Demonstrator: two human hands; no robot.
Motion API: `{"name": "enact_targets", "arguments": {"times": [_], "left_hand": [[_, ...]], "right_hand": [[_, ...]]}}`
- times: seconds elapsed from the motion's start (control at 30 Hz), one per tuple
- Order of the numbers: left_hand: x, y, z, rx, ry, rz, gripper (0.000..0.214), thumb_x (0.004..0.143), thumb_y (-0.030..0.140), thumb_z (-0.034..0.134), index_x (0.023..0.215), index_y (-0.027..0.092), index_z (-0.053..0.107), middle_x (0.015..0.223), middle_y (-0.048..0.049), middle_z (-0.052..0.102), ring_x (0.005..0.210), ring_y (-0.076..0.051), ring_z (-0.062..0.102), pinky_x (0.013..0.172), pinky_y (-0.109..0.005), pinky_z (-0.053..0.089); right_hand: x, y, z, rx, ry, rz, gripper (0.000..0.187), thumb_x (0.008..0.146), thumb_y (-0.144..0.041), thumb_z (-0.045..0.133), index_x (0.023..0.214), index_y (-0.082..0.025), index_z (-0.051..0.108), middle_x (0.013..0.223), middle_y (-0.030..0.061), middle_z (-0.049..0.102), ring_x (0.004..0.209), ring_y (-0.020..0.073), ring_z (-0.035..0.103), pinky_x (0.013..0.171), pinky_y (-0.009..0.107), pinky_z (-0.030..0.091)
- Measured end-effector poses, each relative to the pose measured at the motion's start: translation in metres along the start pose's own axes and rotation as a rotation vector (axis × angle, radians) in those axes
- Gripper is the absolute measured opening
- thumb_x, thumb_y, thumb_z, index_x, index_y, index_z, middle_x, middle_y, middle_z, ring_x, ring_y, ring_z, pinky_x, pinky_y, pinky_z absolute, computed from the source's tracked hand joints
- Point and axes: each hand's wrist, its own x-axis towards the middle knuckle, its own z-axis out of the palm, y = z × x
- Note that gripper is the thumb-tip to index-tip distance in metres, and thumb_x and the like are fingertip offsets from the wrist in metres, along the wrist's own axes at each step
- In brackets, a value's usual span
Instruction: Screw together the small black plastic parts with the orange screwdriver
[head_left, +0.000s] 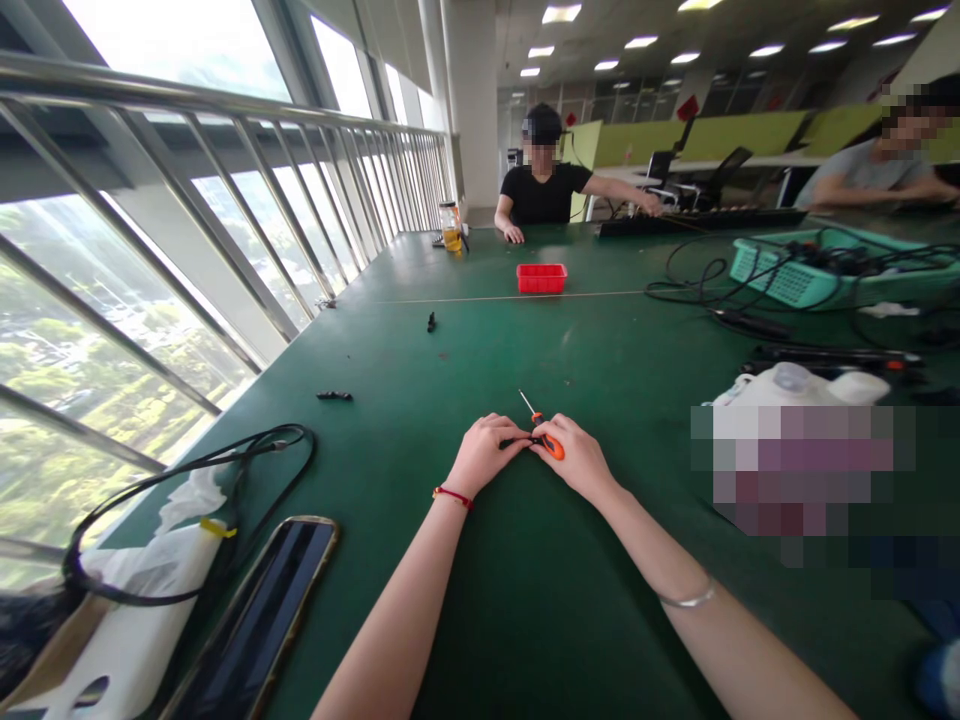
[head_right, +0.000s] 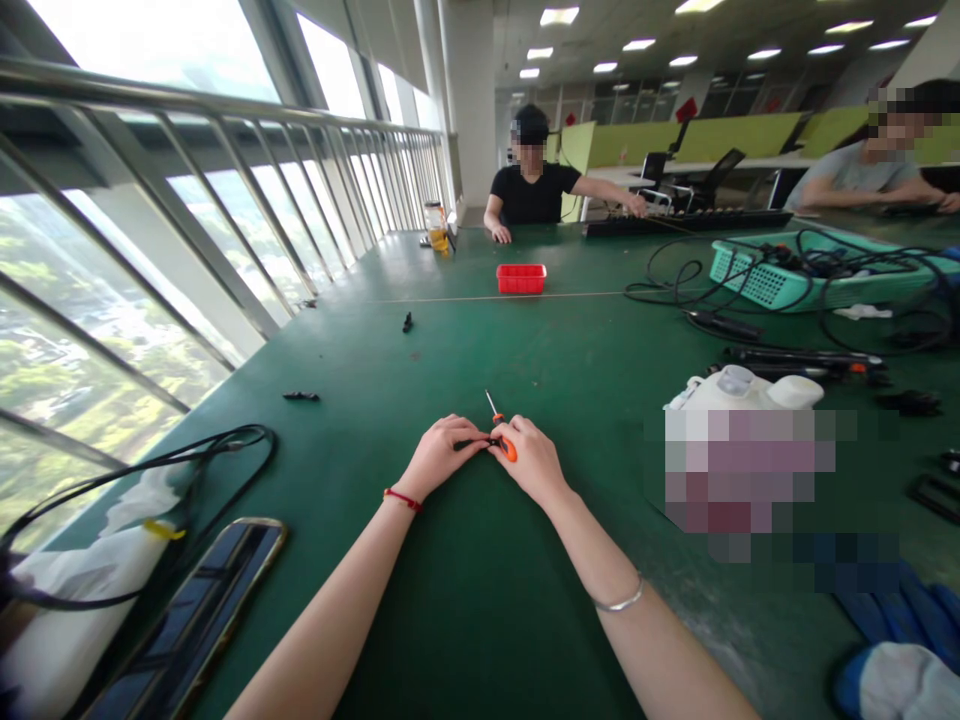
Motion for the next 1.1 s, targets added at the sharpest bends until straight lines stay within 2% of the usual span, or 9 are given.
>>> {"name": "enact_targets", "arguments": {"times": [0.33,0.8,1.1], "left_hand": [[0.002,0.011,0.001,0.252,0.004,0.122,0.023,0.089,0.026,0.045,0.091,0.019,0.066,0.084,-0.0054,0.064,0.083,-0.019,0.053,0.074,-0.033,0.040],[0.002,0.015,0.001,0.265,0.008,0.121,0.015,0.084,0.021,0.048,0.087,0.019,0.063,0.086,-0.0052,0.063,0.086,-0.019,0.053,0.077,-0.033,0.040],[0.001,0.016,0.000,0.349,0.051,0.176,0.020,0.086,0.021,0.044,0.088,0.017,0.063,0.084,-0.0060,0.063,0.085,-0.020,0.052,0.075,-0.033,0.041]], "right_hand": [[0.000,0.001,0.001,-0.013,0.019,0.015,0.007,0.081,-0.028,0.055,0.086,-0.025,0.060,0.086,0.0019,0.056,0.081,0.0164,0.056,0.066,0.026,0.043],[0.000,0.004,0.003,-0.038,0.033,0.003,0.007,0.079,-0.027,0.057,0.085,-0.024,0.060,0.085,0.0032,0.057,0.081,0.0179,0.055,0.071,0.029,0.043],[0.001,0.004,0.003,-0.019,0.033,0.024,0.012,0.081,-0.032,0.056,0.089,-0.025,0.061,0.086,0.0035,0.057,0.082,0.0183,0.056,0.072,0.029,0.044]]}}
